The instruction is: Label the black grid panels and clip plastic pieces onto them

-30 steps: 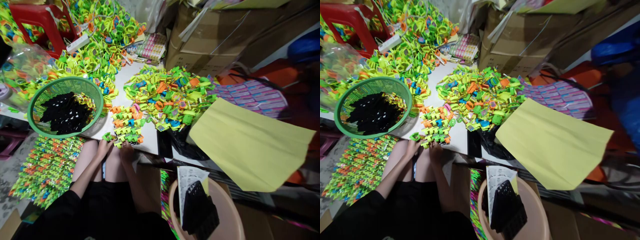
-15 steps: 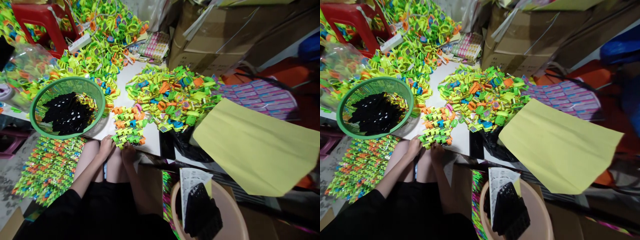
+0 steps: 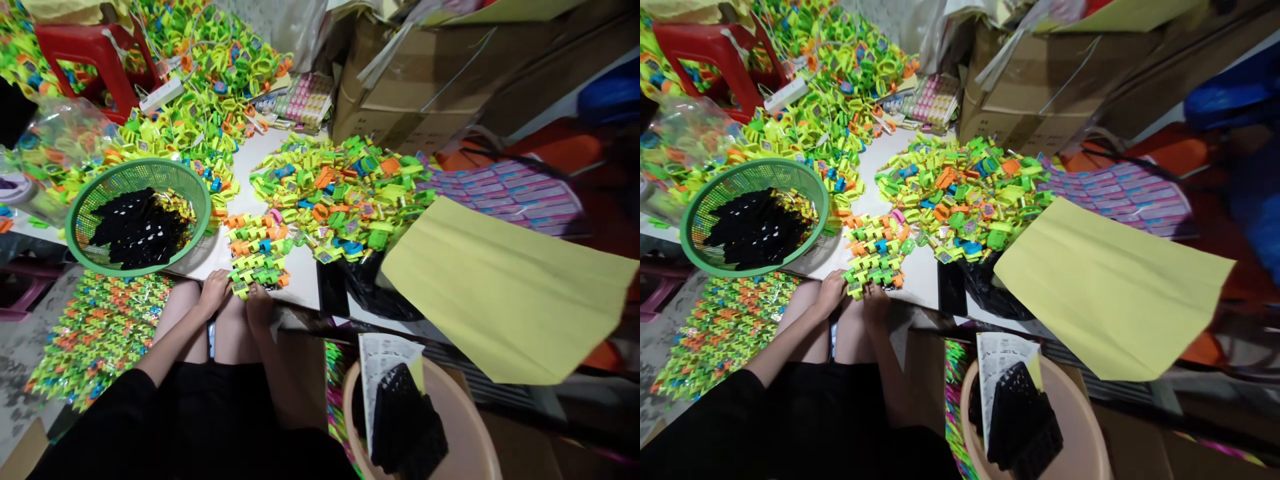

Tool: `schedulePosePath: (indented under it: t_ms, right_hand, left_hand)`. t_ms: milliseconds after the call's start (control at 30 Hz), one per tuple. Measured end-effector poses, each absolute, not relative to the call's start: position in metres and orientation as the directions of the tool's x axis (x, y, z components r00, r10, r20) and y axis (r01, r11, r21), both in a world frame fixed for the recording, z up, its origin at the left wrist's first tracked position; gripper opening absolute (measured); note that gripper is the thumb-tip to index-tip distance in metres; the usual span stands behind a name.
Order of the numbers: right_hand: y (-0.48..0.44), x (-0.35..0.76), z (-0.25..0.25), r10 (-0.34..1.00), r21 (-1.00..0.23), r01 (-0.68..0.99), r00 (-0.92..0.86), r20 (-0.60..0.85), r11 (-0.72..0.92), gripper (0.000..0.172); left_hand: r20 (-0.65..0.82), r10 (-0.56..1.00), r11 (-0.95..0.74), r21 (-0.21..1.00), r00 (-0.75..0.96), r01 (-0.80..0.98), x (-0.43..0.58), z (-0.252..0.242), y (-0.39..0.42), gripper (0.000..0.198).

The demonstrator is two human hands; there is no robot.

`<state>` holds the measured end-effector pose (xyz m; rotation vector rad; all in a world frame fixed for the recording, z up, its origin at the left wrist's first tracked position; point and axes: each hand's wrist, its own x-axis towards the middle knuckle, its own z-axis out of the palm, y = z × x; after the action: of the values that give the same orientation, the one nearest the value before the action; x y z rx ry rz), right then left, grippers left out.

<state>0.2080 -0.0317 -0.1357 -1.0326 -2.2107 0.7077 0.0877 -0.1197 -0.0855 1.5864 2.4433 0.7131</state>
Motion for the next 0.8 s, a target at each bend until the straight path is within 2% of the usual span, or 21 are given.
schedulePosePath:
  t_ms: [100,167,267,367,467,600,800]
  right_hand:
    - [-0.04,0.217,-0.123,0.811,-0.762,0.402,-0.521,0.265,0.507,0.034]
    - [-0.047,0.227,-0.11,0.806,-0.768,0.352,-0.486,0.338,0.535,0.032]
    - [-0.055,0.238,-0.086,0.725,-0.673,0.301,-0.436,0.533,0.676,0.025]
    - [-0.049,0.238,-0.063,0.608,-0.553,0.271,-0.488,0.626,0.788,0.02]
    - [-0.034,0.229,-0.047,0.521,-0.466,0.255,-0.57,0.636,0.848,0.022]
    - [-0.018,0.22,-0.04,0.415,-0.365,0.217,-0.638,0.649,0.905,0.023]
    - [-0.014,0.225,-0.039,0.393,-0.392,0.17,-0.691,0.607,0.904,0.027]
  left_hand:
    - [0.149,0.88,0.337,0.47,-0.45,0.815,0.088,-0.093,-0.121,0.017]
    - [0.168,0.868,0.338,0.49,-0.468,0.803,0.089,-0.099,-0.121,0.017]
    - [0.21,0.852,0.321,0.514,-0.479,0.796,0.09,-0.107,-0.123,0.019]
    - [0.247,0.853,0.284,0.518,-0.46,0.806,0.09,-0.11,-0.125,0.018]
    - [0.243,0.874,0.263,0.491,-0.421,0.83,0.09,-0.107,-0.125,0.019]
    - [0.199,0.902,0.285,0.395,-0.384,0.873,0.092,-0.099,-0.123,0.022]
    - [0.103,0.923,0.326,0.306,-0.371,0.895,0.099,-0.089,-0.118,0.019]
